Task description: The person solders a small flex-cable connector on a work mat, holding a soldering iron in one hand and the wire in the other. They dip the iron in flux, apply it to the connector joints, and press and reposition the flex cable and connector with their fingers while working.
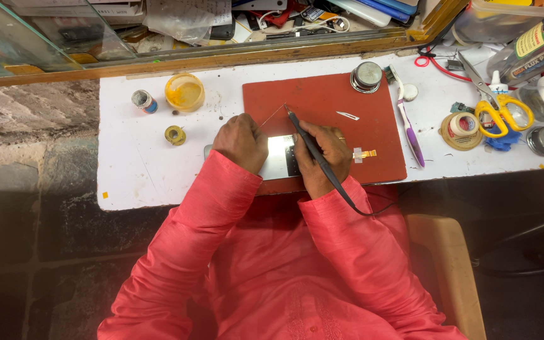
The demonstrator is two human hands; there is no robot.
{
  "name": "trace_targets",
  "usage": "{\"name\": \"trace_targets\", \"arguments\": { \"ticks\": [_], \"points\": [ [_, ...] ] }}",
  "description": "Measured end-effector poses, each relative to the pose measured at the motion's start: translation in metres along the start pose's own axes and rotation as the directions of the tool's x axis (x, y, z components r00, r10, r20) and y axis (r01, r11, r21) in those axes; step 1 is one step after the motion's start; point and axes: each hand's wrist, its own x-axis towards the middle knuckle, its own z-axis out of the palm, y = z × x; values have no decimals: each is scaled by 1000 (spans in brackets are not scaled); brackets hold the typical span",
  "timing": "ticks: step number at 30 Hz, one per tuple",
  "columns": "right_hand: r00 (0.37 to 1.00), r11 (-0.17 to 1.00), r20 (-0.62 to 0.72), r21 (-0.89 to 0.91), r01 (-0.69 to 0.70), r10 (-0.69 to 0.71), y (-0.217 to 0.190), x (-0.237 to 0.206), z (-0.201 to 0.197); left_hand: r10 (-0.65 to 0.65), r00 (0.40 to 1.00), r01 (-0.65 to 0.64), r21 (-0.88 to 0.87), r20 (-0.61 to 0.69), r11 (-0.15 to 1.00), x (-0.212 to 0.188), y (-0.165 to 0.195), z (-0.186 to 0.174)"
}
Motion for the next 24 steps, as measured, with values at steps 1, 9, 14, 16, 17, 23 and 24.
{"name": "trace_targets", "arguments": {
  "ticks": [1,9,14,16,17,23,24],
  "points": [
    [1000,1000,-3,-1,-6,6,0,0,1,1,1000,-1,3,-1,1000,0,-1,-1],
    [999,999,-9,15,-39,39,-2,-4,3,-21,1000,21,-2,9,1000,-5,-3,-3],
    [999,1000,-19,-7,-29,29,1,-4,4,-21,1000,21,-6,12,1000,-4,-2,-4],
    [998,998,-17,-2,-63,63,2,0,8,-31,999,31,-10,25,999,3,-4,-5],
    [997,997,-17,1,-79,79,3,1,9,-35,999,36,-12,30,999,4,-4,-5],
    [998,998,-20,10,-65,66,2,0,11,-39,999,39,-15,37,999,4,-6,-6],
    [997,997,-18,19,-79,79,1,-1,10,-36,999,37,-15,31,999,2,-6,-6]
  ]
}}
